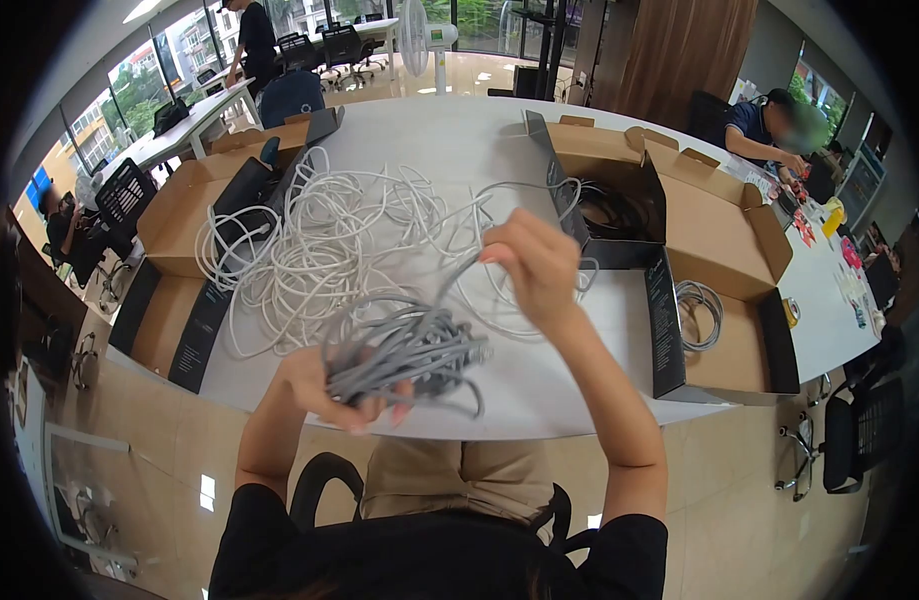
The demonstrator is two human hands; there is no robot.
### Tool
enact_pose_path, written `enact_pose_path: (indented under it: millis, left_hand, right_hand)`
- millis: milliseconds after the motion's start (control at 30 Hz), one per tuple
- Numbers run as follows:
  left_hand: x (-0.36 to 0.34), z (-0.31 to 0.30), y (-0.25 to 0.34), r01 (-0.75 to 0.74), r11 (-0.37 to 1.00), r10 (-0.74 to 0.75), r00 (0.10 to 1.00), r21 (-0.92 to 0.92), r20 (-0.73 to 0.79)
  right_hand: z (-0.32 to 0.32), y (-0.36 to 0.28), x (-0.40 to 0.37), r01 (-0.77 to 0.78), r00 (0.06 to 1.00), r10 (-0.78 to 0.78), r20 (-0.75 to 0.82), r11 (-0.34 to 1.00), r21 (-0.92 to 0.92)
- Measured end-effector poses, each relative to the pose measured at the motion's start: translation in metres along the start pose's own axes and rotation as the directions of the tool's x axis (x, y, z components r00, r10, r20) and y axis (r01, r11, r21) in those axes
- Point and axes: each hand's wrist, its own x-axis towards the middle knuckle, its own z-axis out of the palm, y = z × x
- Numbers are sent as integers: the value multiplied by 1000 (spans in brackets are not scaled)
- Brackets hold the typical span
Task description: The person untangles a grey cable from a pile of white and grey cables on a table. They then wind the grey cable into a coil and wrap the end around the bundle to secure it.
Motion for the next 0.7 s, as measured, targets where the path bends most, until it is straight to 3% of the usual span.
enact_pose_path:
  millis: [67, 100, 133, 200, 233, 267, 333, 433, 533, 600, 667, 700]
  left_hand:
    - [2, 2, -9, -403, 887, 428, 901, -223, 75]
    - [5, -1, -6, -562, 776, 611, 781, -286, 125]
    - [9, -3, 0, -676, 634, 764, 623, -376, 169]
    - [-1, 8, 24, -872, 388, 911, 412, -298, -21]
    - [-13, 21, 32, -945, 301, 902, 325, -125, -283]
    - [-12, 19, 33, -970, 207, 911, 144, 127, -386]
    - [-4, 11, 33, -789, 65, 861, -266, 611, -434]
    - [13, -15, 11, -229, 197, 866, -416, 953, -279]
    - [21, -21, 2, -168, 409, 893, -127, 897, -431]
    - [2, -37, -15, 130, 330, 901, 253, 935, -353]
    - [-2, -31, -28, 106, 797, 524, 369, 595, -767]
    - [-3, -29, -32, 172, 712, 586, 387, 681, -712]
  right_hand:
    - [21, -6, -14, -79, 996, 73, 50, 987, 140]
    - [28, -15, -19, -174, 979, 156, 128, 975, 137]
    - [39, -12, -28, -113, 972, 109, 207, 994, 9]
    - [42, -13, -42, -149, 908, 142, 393, 989, -13]
    - [46, -10, -49, -194, 872, 174, 458, 981, -3]
    - [46, -10, -53, -140, 864, 129, 487, 990, -13]
    - [42, -15, -54, -34, 833, 42, 551, 999, -26]
    - [43, -19, -68, 74, 762, -14, 648, 995, -66]
    - [39, -23, -68, 83, 736, 14, 677, 990, -111]
    - [33, -19, -64, 111, 796, -18, 605, 987, -116]
    - [27, -12, -57, 137, 844, -51, 534, 983, -123]
    - [24, -7, -52, 148, 864, -64, 500, 980, -131]
